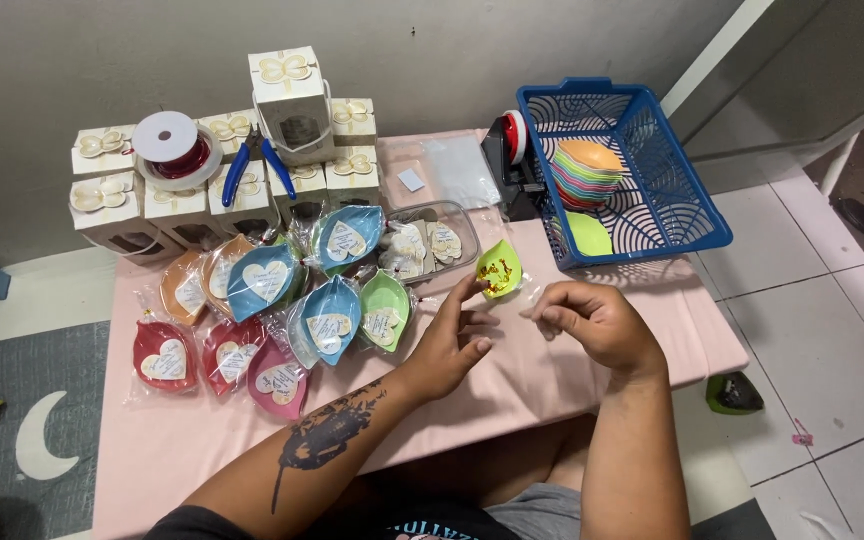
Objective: Assembling heart-shaped souvenirs by placing the decorative heart and a small tag into individual plastic bags.
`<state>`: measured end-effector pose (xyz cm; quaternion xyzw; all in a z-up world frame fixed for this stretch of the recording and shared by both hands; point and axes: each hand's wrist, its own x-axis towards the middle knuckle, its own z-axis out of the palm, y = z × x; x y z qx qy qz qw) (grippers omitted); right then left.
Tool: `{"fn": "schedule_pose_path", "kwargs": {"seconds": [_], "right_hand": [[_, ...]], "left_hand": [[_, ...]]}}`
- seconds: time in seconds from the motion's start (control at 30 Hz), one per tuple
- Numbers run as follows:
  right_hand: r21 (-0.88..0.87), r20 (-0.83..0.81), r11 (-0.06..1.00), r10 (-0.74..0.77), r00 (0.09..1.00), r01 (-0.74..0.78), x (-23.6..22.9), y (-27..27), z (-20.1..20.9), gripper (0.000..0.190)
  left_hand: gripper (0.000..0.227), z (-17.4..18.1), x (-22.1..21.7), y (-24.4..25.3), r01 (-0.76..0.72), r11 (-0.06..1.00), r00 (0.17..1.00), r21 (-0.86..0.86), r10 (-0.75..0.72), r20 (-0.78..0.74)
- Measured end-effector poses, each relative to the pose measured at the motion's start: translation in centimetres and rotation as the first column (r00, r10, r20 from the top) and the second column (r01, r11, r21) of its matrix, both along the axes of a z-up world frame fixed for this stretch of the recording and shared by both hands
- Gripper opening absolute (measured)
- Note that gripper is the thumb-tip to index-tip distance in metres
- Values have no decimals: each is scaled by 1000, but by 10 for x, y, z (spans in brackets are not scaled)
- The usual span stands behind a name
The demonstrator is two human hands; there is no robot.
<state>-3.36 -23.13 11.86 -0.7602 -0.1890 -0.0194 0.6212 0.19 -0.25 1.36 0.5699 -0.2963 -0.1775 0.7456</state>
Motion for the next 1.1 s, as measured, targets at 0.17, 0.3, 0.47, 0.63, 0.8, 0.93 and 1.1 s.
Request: {"fn": "schedule_pose_path", "kwargs": {"seconds": [0.17,0.3,0.47,0.63,0.8,0.93,1.1], "right_hand": [[-173,-136,983,-78,988,54,-2,3,2,15],[-70,49,876,-474,879,477,3,6,-40,11],[383,-186,849,-314,931,363,-28,40,-106,46],[189,-88,895,-394,915,404,-28,40,-137,7],[332,-197,816,-431,881,473,-27,30,-157,20],[291,-141,826,-463,875,484,-31,40,-147,24],[260,-107,825,-493,864,502,-29,37,-149,22]], "left_hand": [[75,-3,-6,-4,119,993,987,19,-116,-113],[13,-45,-1,-21,29,990,990,136,-10,-139],[16,-34,3,-16,-203,979,936,29,203,-289],[19,-10,-1,-10,-223,970,916,92,241,-320],[37,-22,4,-10,-63,991,961,120,92,-259],[35,-3,1,-3,-54,993,955,104,81,-285],[28,-13,2,-9,-34,998,912,57,55,-406]]}}
